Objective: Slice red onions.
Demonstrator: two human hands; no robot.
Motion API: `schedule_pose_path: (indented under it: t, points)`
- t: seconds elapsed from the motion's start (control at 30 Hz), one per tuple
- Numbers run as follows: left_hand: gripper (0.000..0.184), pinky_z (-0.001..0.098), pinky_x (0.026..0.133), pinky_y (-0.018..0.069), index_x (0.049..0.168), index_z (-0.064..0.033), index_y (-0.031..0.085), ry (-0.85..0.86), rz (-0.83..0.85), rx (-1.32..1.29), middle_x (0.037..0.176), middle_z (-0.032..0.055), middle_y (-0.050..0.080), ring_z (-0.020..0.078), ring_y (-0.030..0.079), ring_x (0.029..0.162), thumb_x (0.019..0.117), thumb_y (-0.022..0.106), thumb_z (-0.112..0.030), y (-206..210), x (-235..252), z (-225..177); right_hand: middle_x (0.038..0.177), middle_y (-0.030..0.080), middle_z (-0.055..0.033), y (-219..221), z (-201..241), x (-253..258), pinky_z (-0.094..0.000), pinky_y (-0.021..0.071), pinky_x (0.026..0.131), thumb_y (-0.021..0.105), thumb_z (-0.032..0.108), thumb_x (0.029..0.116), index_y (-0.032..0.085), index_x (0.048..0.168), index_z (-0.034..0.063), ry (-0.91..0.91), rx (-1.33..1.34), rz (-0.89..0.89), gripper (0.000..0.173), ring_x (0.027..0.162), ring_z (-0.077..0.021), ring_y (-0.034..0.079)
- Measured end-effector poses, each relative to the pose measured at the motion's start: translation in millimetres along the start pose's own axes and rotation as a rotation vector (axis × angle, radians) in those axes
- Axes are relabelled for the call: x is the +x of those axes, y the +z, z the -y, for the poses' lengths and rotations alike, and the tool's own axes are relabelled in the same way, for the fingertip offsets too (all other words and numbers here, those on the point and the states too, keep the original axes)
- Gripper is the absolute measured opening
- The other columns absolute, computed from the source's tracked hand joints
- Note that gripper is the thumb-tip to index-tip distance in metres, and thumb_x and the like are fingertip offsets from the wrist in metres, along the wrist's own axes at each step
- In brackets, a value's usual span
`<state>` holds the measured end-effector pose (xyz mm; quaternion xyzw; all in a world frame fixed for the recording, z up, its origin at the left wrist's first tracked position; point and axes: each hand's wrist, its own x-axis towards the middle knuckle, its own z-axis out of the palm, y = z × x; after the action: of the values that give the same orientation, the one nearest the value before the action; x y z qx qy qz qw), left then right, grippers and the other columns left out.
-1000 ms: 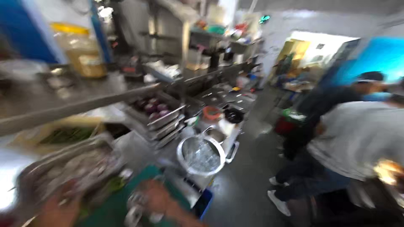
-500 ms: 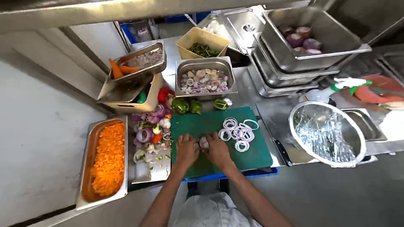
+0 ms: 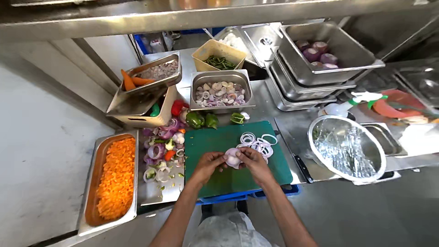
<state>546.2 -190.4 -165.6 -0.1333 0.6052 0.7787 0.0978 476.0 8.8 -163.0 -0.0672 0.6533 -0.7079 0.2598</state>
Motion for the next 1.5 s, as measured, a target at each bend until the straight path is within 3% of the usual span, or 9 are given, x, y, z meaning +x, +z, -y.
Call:
schedule_pose_path:
  t: [0.3, 0.57, 0.73, 0.83, 1.0, 1.13, 1.27, 1.37, 1.5]
  points:
    - [0.030, 0.0325, 0.078, 0.0593, 0.115, 0.0006, 0.067, -0.264, 0.064, -0.351, 0.097, 0.0131, 0.072, 0.0190, 0.070, 0.084, 0.1077, 0.050, -0.022, 40, 11, -10, 0.113, 0.069, -0.0192, -15, -11, -11, -0.0403, 0.0617, 0.073, 0.062, 0.011, 0.1006, 0.062, 0.137, 0.0061, -0.038, 0.290, -0.112, 0.037, 0.088, -0.0261, 0.070]
    - [0.025, 0.0335, 0.070, 0.0590, 0.108, 0.0034, 0.067, -0.058, -0.222, -0.171, 0.086, 0.0112, 0.070, 0.0184, 0.068, 0.073, 0.1053, 0.057, -0.019, 50, 46, -53, 0.111, 0.068, -0.0163, 11, 43, 44, -0.0399, 0.0604, 0.076, 0.043, 0.027, 0.1114, 0.055, 0.140, 0.0034, 0.124, 0.341, -0.150, 0.039, 0.088, -0.0243, 0.070]
    - [0.027, 0.0454, 0.082, 0.0598, 0.112, -0.0020, 0.071, 0.414, -0.444, 0.414, 0.101, 0.0123, 0.072, 0.0225, 0.070, 0.087, 0.0965, 0.071, -0.024, 11, 138, -154, 0.115, 0.068, -0.0166, 27, 121, 156, -0.0434, 0.0606, 0.079, 0.038, 0.044, 0.1112, 0.037, 0.153, 0.0111, -0.042, 0.293, -0.136, 0.053, 0.090, -0.0264, 0.071]
    - [0.032, 0.0566, 0.088, 0.0569, 0.109, -0.0084, 0.074, 0.399, -0.522, 0.775, 0.104, 0.0111, 0.074, 0.0277, 0.072, 0.094, 0.0921, 0.075, -0.036, -21, 179, -187, 0.126, 0.062, -0.0196, 31, 139, 175, -0.0444, 0.0590, 0.077, 0.045, 0.036, 0.1095, 0.037, 0.154, 0.0131, -0.064, 0.224, -0.198, 0.051, 0.092, -0.0288, 0.069]
    - [0.034, 0.0607, 0.097, 0.0519, 0.111, -0.0066, 0.073, 0.314, -0.551, 0.919, 0.110, 0.0151, 0.072, 0.0337, 0.068, 0.106, 0.0912, 0.076, -0.034, -59, 210, -172, 0.105, 0.072, -0.0144, 24, 111, 152, -0.0376, 0.0602, 0.068, 0.053, 0.030, 0.1083, 0.056, 0.134, 0.0040, -0.052, 0.168, -0.200, 0.037, 0.077, -0.0231, 0.071]
    - [0.038, 0.0533, 0.094, 0.0541, 0.118, -0.0029, 0.071, 0.279, -0.519, 0.538, 0.115, 0.0168, 0.071, 0.0298, 0.068, 0.105, 0.0934, 0.075, -0.031, -69, 218, -150, 0.097, 0.073, -0.0154, 14, 90, 135, -0.0342, 0.0594, 0.066, 0.055, 0.021, 0.1079, 0.059, 0.128, -0.0007, 0.007, 0.197, -0.235, 0.030, 0.073, -0.0219, 0.070]
    - [0.033, 0.0410, 0.080, 0.0591, 0.125, -0.0018, 0.064, 0.211, -0.273, 0.061, 0.112, 0.0135, 0.070, 0.0231, 0.069, 0.091, 0.0998, 0.067, -0.022, -27, 172, -135, 0.108, 0.073, -0.0126, 0, 90, 99, -0.0375, 0.0611, 0.073, 0.060, 0.018, 0.1050, 0.068, 0.124, 0.0023, -0.146, 0.064, -0.249, 0.026, 0.082, -0.0223, 0.071]
    - [0.024, 0.0354, 0.078, 0.0597, 0.120, -0.0025, 0.067, 0.164, -0.027, -0.005, 0.104, 0.0107, 0.072, 0.0189, 0.070, 0.086, 0.1018, 0.062, -0.017, 11, 129, -101, 0.116, 0.071, -0.0071, -10, 82, 71, -0.0414, 0.0600, 0.076, 0.066, 0.029, 0.1013, 0.071, 0.128, 0.0126, -0.229, -0.132, -0.296, 0.032, 0.090, -0.0207, 0.069]
    - [0.020, 0.0370, 0.077, 0.0611, 0.110, -0.0003, 0.073, 0.154, 0.043, 0.026, 0.096, 0.0122, 0.073, 0.0201, 0.070, 0.082, 0.0906, 0.075, -0.006, 52, 94, -61, 0.106, 0.070, -0.0025, -22, 64, 43, -0.0371, 0.0598, 0.075, 0.075, 0.025, 0.0929, 0.078, 0.108, 0.0141, -0.329, -0.287, -0.351, 0.019, 0.089, -0.0168, 0.067]
